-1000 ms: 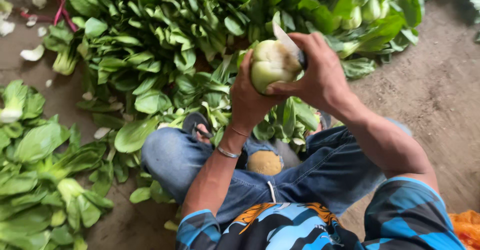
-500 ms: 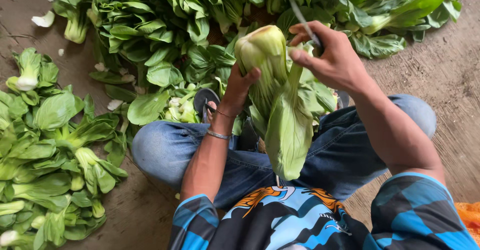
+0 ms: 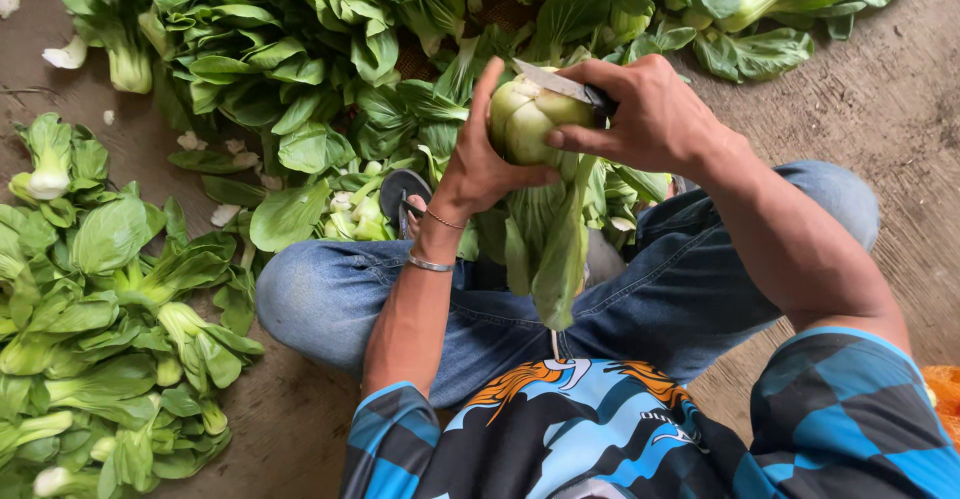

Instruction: The person sits on the floor among large piles of bok choy, picks up individual heads, and uses a small knife to trim the root ends and remove damaged outer leaves. Trimmed heads are tossed onto a finished pile while trimmings accumulate on the floor.

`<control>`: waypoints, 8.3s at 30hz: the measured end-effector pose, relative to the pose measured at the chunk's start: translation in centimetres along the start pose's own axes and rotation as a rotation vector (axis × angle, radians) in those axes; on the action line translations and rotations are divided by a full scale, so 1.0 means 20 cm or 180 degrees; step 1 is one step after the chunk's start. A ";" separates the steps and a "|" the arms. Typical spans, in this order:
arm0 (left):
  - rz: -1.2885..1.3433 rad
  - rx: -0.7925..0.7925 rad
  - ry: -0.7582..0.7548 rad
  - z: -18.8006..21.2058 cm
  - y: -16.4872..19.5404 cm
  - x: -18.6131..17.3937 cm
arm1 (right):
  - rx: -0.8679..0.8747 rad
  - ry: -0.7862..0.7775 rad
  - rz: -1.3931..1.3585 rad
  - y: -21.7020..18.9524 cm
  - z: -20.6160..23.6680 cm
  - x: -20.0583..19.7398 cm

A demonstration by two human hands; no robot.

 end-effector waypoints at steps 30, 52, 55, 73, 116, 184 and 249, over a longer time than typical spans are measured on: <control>0.1703 0.0316 -0.0089 0.07 0.18 -0.06 | -0.0060 0.0142 0.0584 0.15 0.12 -0.30; 0.0926 -0.0034 -0.0470 0.00 0.00 -0.07 | 0.0431 -0.0133 -0.1314 0.06 0.10 -0.03; 0.0562 -0.0155 -0.0360 0.01 0.00 -0.06 | 0.0756 -0.0002 -0.1329 0.05 0.10 -0.02; -0.3209 0.1584 0.0515 0.01 0.12 0.03 | 0.1334 -0.0189 -0.0640 -0.02 0.11 0.03; 0.3424 0.0091 -0.0208 0.06 -0.01 -0.23 | 0.0889 0.0468 0.0702 0.00 0.32 -0.19; -0.2347 0.1661 0.1365 0.13 0.15 0.06 | -0.0331 0.0836 0.0132 -0.16 0.27 0.07; -0.3093 0.1942 0.1912 0.20 0.08 0.00 | -0.0577 0.1321 0.0321 -0.18 0.18 0.13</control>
Point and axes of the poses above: each hand's wrist, its own z-axis away from the middle knuckle, its own x-axis out of the palm, y = z × x, the point moved 1 cm from there along -z, towards the middle knuckle, and after that the axes turned 4 degrees about -y, right-handed, at the moved point
